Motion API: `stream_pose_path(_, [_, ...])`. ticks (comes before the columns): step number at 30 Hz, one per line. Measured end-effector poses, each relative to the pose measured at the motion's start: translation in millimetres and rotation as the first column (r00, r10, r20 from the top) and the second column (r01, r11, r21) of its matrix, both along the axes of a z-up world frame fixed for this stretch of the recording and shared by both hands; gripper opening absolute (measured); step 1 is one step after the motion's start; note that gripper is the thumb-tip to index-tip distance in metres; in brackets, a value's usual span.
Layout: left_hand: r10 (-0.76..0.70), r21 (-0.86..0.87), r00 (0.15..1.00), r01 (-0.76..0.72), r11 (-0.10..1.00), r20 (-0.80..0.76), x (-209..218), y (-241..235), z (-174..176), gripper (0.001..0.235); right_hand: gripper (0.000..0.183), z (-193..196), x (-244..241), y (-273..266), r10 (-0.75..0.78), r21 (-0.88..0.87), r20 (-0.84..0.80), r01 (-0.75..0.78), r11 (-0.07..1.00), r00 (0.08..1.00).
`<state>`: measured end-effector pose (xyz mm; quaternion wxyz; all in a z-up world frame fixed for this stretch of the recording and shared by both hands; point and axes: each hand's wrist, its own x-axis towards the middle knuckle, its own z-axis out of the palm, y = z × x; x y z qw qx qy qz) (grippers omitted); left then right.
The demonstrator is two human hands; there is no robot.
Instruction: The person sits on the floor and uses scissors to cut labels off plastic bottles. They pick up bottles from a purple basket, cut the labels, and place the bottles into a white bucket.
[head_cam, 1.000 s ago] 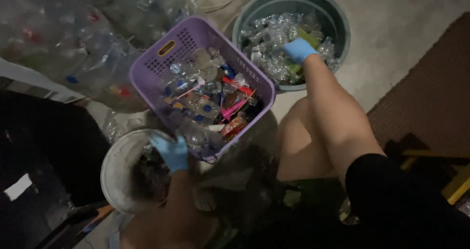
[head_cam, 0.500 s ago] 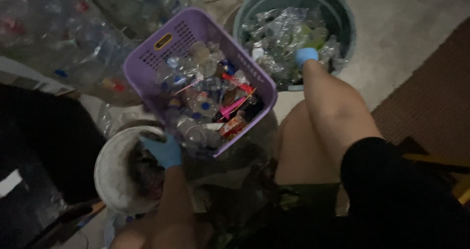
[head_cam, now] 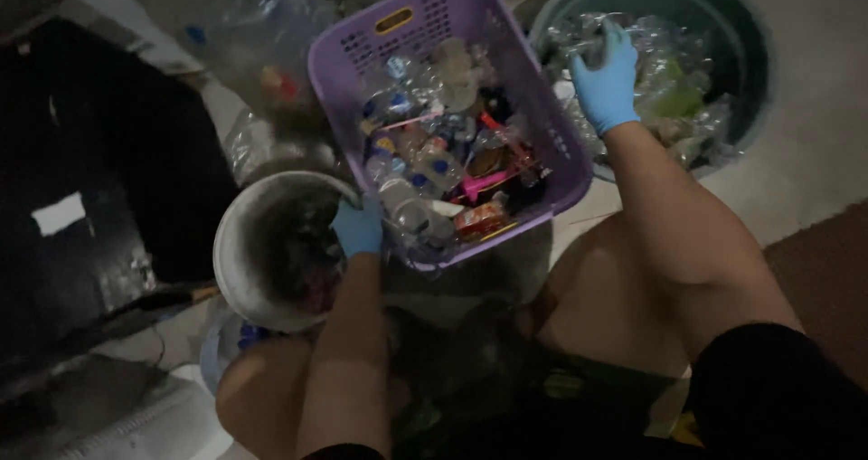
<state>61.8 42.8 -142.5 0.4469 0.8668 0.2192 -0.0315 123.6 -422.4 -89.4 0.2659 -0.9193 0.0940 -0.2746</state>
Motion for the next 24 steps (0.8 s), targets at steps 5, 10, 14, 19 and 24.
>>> stream_pose_path(5, [0.048, -0.083, 0.999, -0.050, 0.995, -0.023, -6.2, -13.0, 24.8, 0.045, 0.055, 13.5, 0.8, 70.8, 0.282, 0.027, 0.002, -0.282, 0.959, 0.959])
stream_pose_path(10, [-0.130, 0.152, 0.992, 0.128, 0.980, -0.001, -17.1, -20.1, 35.7, 0.033, 0.027, -35.7, 8.8, 117.3, 0.389, 0.046, -0.207, -0.388, 0.920, 0.898])
stream_pose_path(14, [-0.447, 0.839, 0.888, 0.323, 0.437, -0.108, -18.0, -23.0, 26.0, 0.032, 0.047, -41.4, 14.8, 160.3, 0.487, 0.328, -0.556, -0.361, 0.873, 0.674])
stream_pose_path(19, [-0.250, 0.691, 0.943, 0.031, 0.723, 0.220, -16.9, -33.4, 15.3, 0.023, 0.063, -72.1, 41.8, 224.9, 0.571, 0.582, -0.675, -0.138, 0.801, 0.466])
stream_pose_path(24, [-0.051, 0.348, 0.988, -0.004, 0.938, 0.147, -10.9, -36.1, 17.0, 0.020, 0.099, -43.0, 56.7, 295.1, 0.537, 0.628, -0.728, 0.102, 0.771, 0.425])
